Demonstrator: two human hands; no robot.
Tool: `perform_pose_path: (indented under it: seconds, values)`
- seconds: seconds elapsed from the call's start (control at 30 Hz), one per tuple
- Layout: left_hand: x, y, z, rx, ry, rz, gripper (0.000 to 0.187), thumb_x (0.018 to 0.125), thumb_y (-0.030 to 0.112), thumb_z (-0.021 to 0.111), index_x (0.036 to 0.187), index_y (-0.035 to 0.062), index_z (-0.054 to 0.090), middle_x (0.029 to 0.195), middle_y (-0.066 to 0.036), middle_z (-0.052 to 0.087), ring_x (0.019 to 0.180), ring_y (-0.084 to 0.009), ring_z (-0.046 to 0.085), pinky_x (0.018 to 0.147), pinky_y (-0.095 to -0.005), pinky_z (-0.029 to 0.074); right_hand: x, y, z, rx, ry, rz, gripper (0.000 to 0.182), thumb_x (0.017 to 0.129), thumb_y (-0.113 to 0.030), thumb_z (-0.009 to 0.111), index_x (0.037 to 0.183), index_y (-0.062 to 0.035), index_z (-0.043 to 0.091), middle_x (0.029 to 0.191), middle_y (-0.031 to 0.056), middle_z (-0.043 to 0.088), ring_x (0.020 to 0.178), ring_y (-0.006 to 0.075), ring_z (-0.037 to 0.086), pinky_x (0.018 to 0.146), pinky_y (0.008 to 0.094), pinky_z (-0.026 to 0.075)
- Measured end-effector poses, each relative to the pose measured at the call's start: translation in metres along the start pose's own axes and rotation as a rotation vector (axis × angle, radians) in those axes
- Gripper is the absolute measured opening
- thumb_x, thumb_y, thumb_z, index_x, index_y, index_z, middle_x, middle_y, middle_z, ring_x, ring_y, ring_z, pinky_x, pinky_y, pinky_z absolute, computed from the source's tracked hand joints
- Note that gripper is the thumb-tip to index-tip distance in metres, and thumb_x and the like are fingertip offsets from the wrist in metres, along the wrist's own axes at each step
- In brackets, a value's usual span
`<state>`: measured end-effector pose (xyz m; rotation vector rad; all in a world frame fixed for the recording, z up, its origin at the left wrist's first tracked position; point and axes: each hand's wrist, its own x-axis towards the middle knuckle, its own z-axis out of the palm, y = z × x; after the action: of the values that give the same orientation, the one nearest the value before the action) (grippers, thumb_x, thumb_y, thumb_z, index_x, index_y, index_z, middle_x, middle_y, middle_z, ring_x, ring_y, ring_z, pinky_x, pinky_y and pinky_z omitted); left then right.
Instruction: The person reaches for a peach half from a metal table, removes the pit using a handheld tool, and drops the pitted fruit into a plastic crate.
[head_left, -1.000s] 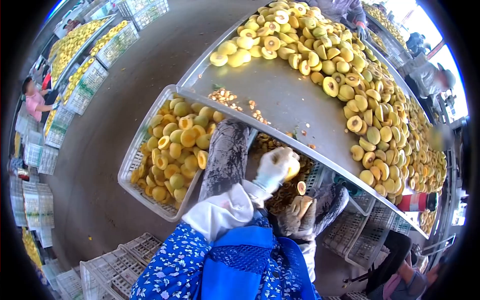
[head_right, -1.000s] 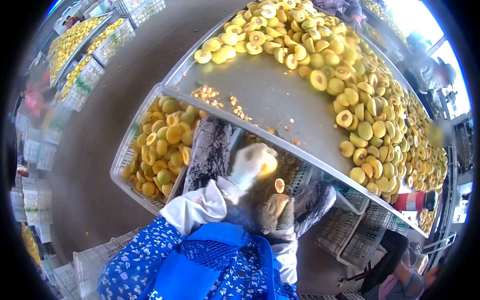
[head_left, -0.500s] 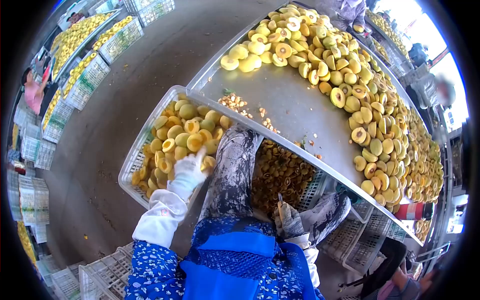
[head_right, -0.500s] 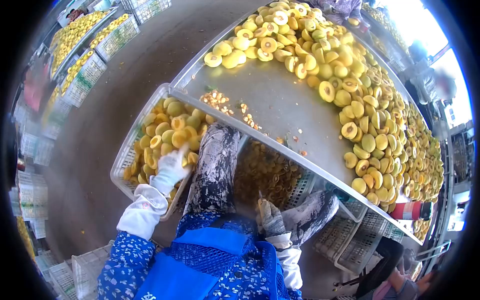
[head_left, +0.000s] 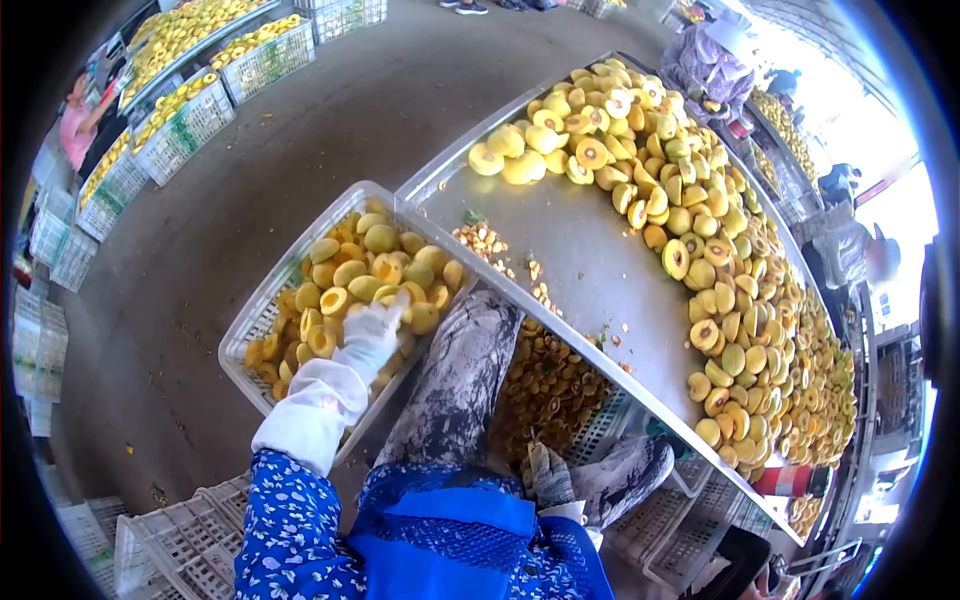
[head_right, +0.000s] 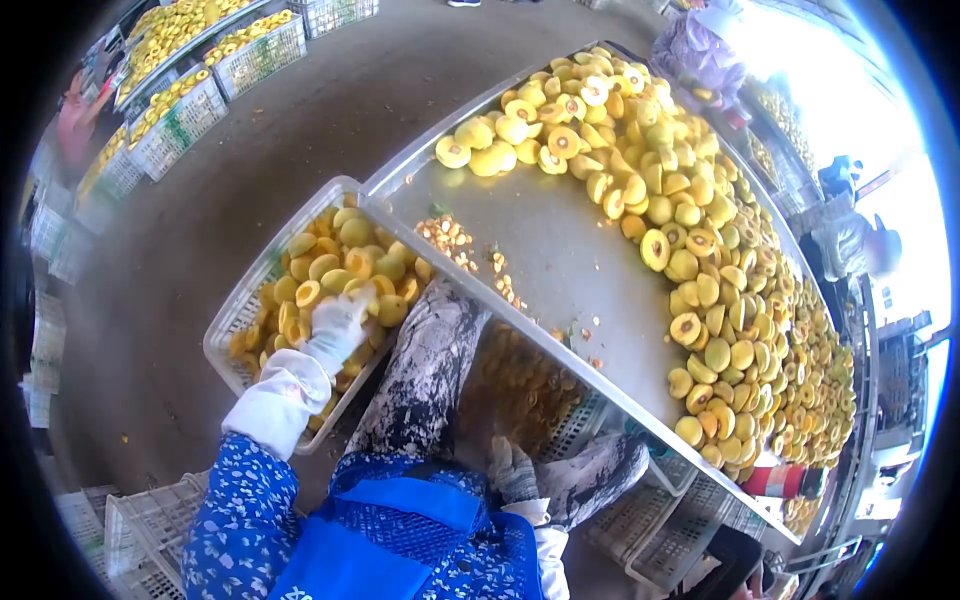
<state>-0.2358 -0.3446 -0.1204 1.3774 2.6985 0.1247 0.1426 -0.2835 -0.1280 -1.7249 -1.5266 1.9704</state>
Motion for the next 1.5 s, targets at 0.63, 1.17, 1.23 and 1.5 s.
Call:
perform_pose_path:
  seconds: [0.63,1.17,1.23,1.5]
  values:
    - [0.143,-0.062,0.033,0.142,-0.075,-0.096,0.057,0.078,0.026,0.062,0.13,0.0254,0.04,0.105,-0.012,0.056,0.086,-0.0273,0.061,0.073,-0.0386,0.048,0.045,0.022,0.002,-1.032,0.054,-0.467,0.038,0.094,-0.03,0.043,0.114,-0.0007,0.056,0.106,0.0224,0.06,0.096,0.0376,0.058,0.084,0.04,0.047]
    - [0.085,-0.098,-0.025,-0.277,0.2,-0.064,0.047,0.084,0.04,0.052,0.122,0.014,0.05,0.117,-0.015,0.052,0.103,-0.031,0.054,0.085,-0.043,0.044,0.041,0.011,0.029,-0.933,0.123,-0.356,0.037,0.091,-0.033,0.044,0.114,-0.0079,0.058,0.109,0.0264,0.057,0.097,0.0422,0.056,0.084,0.0477,0.046]
    - [0.092,-0.127,-0.008,-0.293,0.289,-0.292,0.053,0.084,0.041,0.052,0.127,0.0116,0.046,0.124,-0.017,0.048,0.114,-0.0331,0.048,0.093,-0.0438,0.04,0.051,0.027,0.023,-0.982,0.116,-0.376,0.039,0.091,-0.035,0.043,0.115,-0.0086,0.058,0.106,0.027,0.058,0.096,0.0431,0.056,0.083,0.0485,0.046]
    - [0.116,-0.073,0.016,-0.049,0.043,-0.058,0.064,0.082,0.042,0.053,0.138,0.0162,0.034,0.148,-0.016,0.021,0.136,-0.0433,0.012,0.107,-0.0544,0.021,0.058,0.027,0.031,-0.964,0.098,-0.185,0.032,0.093,-0.025,0.047,0.114,-0.0024,0.057,0.108,0.0266,0.058,0.104,0.0431,0.053,0.089,0.0424,0.044]
